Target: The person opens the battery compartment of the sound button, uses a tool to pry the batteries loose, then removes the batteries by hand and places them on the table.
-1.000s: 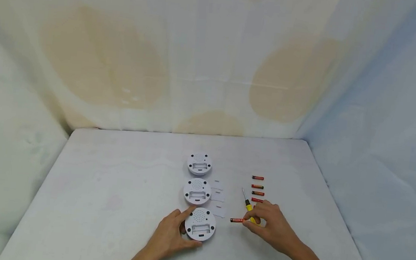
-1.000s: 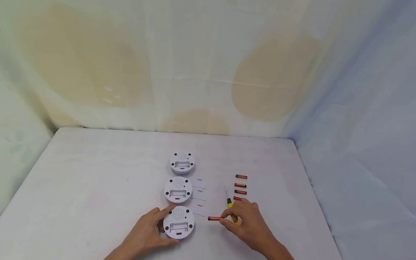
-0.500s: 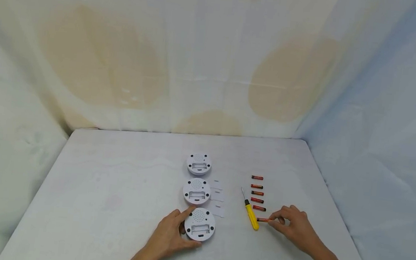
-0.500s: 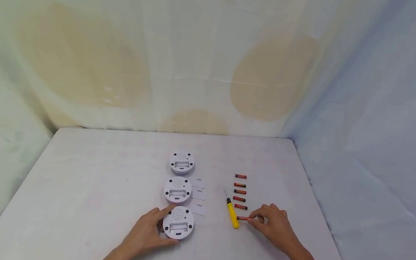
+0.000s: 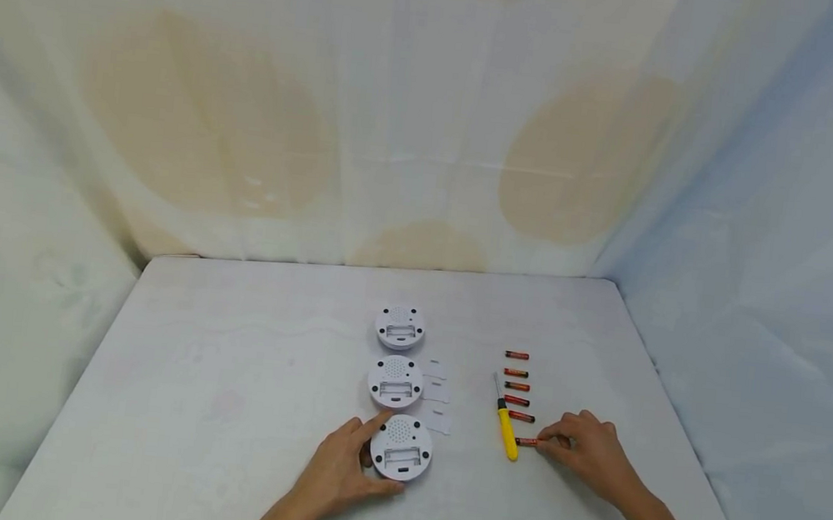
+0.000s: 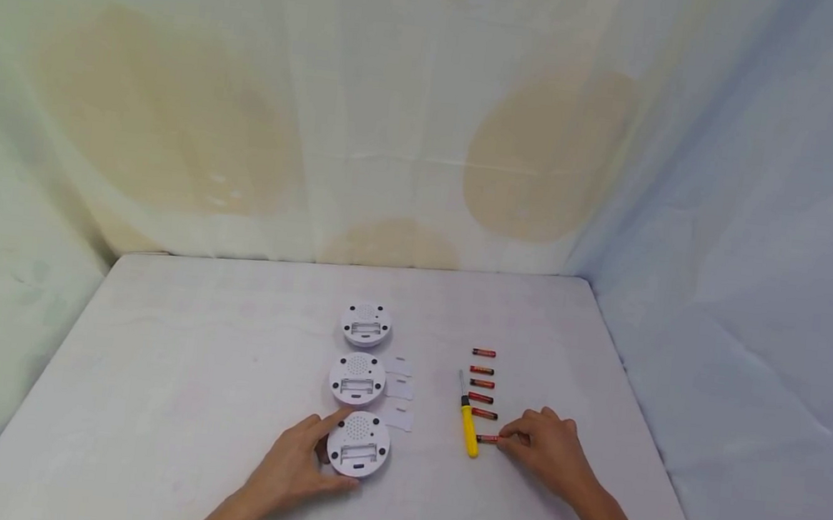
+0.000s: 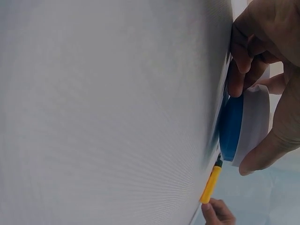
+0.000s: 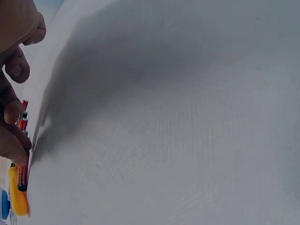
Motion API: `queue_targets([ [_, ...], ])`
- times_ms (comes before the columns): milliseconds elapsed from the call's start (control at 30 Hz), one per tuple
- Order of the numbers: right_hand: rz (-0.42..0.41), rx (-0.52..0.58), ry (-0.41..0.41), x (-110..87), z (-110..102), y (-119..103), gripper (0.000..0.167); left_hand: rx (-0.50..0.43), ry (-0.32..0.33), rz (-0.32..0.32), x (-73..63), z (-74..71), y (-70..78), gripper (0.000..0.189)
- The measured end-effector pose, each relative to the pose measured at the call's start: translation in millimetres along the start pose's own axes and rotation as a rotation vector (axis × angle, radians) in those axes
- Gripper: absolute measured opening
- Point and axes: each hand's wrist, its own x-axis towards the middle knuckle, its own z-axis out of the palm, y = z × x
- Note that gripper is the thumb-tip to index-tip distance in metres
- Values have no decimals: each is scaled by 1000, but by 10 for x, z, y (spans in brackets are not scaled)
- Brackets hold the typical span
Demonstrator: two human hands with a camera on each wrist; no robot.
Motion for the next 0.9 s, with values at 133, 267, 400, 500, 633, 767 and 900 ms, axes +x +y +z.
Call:
queue_targets([
  [133, 9, -53, -7, 19, 38, -17, 7, 3, 5, 4, -13, -4, -1, 101],
  [267, 20, -91, -19, 41, 51, -47, 9, 1, 11, 0, -23, -12, -1, 101],
  [400, 16, -110, -22, 66, 58, -56, 12, -3, 12, -15, -23, -20, -1, 102],
  [500, 19, -117, -28, 87, 60, -54, 13, -8, 10, -26, -22, -22, -7, 102],
  [633, 34, -122, -53, 96, 51, -56, 16, -12, 18, -24, -35, -16, -15, 102],
  [767, 36, -112, -52, 87, 18, -62, 19, -12, 36, -16, -56, -14, -16, 102],
  [900, 4, -82, -6, 97, -51, -88, 17, -32, 26, -27, -75, -43, -20, 104],
])
